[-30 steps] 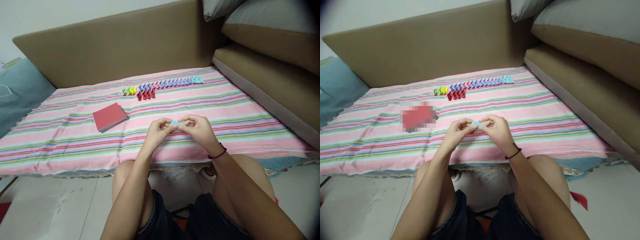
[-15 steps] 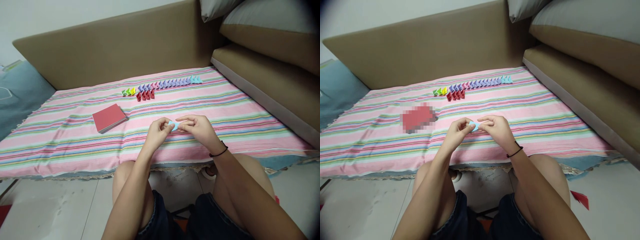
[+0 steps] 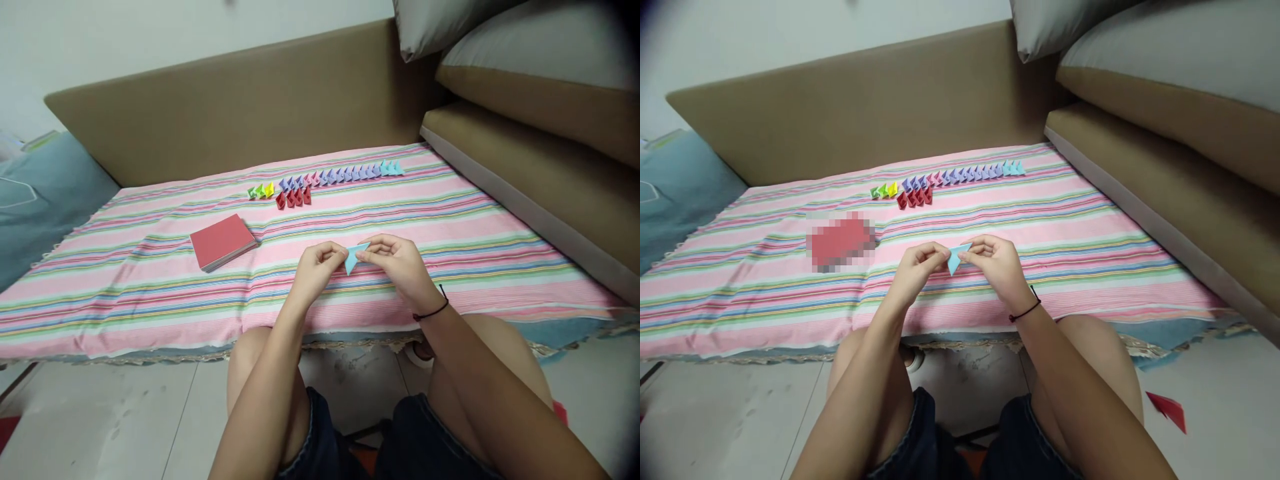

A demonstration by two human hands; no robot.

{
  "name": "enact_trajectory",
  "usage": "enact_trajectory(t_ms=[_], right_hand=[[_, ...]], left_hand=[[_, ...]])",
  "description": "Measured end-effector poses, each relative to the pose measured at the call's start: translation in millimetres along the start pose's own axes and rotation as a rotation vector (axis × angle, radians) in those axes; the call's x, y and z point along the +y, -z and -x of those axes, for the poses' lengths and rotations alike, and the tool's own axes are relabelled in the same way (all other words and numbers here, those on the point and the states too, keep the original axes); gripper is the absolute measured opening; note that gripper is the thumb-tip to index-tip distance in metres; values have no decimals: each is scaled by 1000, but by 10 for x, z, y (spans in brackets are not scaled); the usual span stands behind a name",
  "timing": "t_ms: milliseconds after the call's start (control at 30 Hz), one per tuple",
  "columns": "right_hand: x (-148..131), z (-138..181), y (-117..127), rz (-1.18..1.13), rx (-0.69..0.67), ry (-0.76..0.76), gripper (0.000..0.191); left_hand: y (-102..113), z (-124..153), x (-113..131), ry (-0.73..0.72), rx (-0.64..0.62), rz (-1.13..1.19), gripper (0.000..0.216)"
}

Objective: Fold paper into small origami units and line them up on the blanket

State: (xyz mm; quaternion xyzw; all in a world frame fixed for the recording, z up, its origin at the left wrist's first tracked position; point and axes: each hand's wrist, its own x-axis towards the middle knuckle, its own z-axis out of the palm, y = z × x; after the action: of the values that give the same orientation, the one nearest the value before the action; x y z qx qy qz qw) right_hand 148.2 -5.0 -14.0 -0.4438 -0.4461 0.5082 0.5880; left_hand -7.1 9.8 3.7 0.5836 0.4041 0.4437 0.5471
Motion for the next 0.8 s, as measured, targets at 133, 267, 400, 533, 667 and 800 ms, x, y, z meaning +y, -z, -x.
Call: enact_trajectory(t_ms=[133, 267, 400, 533, 667, 800], right_hand=[[-33, -6, 23, -34, -71, -50, 29], [-46, -9, 4, -42, -24, 3, 24], [-20, -28, 1, -15, 46, 65, 23], [-1, -38, -18, 1, 3, 47, 25], [2, -42, -35, 10, -69, -3, 29], [38, -49, -46, 4, -31, -6, 30]], left_hand=[[29, -4, -26, 19, 65, 12, 15], [-21, 4, -63, 3, 52, 40, 19], [-88, 6, -90, 59, 12, 107, 23], [-66, -8, -103, 81, 87, 88, 24], [-30, -12, -103, 71, 108, 75, 26], [-57, -16, -126, 57, 141, 61, 24]])
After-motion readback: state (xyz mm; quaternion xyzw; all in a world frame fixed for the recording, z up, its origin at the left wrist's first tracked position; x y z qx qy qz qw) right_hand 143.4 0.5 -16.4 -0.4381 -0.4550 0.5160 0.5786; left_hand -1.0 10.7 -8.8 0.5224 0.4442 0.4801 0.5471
